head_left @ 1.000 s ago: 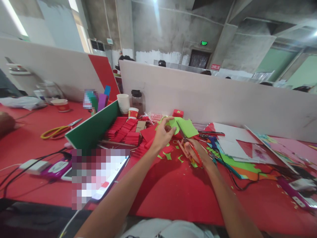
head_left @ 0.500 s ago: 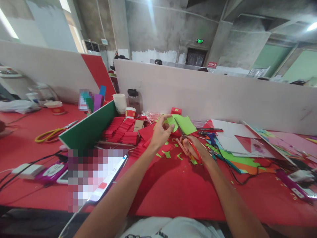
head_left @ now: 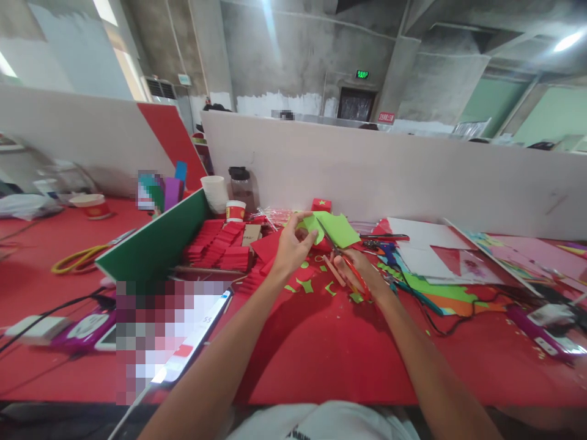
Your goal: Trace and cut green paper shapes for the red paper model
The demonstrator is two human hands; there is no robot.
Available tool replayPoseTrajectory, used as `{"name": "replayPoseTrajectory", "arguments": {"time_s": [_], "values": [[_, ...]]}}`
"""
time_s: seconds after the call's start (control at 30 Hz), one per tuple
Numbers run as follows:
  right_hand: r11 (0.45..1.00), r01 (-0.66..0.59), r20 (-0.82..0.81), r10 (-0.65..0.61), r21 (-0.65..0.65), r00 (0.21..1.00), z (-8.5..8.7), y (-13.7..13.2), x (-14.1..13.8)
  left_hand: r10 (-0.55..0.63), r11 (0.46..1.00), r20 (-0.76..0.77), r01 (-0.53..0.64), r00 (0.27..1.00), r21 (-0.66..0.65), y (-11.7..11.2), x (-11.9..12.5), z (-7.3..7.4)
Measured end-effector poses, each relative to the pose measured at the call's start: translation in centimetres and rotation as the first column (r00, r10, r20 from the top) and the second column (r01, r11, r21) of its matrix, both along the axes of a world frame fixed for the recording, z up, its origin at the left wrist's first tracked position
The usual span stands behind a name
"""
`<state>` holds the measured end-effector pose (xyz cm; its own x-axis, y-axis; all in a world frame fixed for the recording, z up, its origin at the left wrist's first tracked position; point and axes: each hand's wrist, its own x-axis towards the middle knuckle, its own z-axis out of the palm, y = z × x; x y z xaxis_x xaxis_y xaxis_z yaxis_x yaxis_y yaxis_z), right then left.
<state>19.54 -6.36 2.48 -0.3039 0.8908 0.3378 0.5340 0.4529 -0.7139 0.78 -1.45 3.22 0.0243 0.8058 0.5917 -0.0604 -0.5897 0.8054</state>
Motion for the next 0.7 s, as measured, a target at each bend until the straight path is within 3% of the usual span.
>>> {"name": "replayPoseTrajectory", "arguments": {"time_s": [0.17, 0.4, 0.7], "values": [[1.000, -0.011, 0.014, 0.011, -0.001, 1.000, 0.1, 0.0, 0.1, 0.008, 1.000, -0.013, -0.008, 1.000, 0.011, 0.1, 0.0, -0.1], [0.995, -0.012, -0.018, 0.010, -0.098, 1.000, 0.3, -0.2, 0.2, -0.003, 1.000, -0.019, 0.003, 1.000, -0.025, 0.1, 0.0, 0.0], [0.992, -0.036, -0.035, 0.033, -0.117, 0.999, -0.7, 0.4, 0.7, -0.029, 0.999, -0.035, 0.028, 0.999, -0.034, 0.3, -0.3, 0.0]]}}
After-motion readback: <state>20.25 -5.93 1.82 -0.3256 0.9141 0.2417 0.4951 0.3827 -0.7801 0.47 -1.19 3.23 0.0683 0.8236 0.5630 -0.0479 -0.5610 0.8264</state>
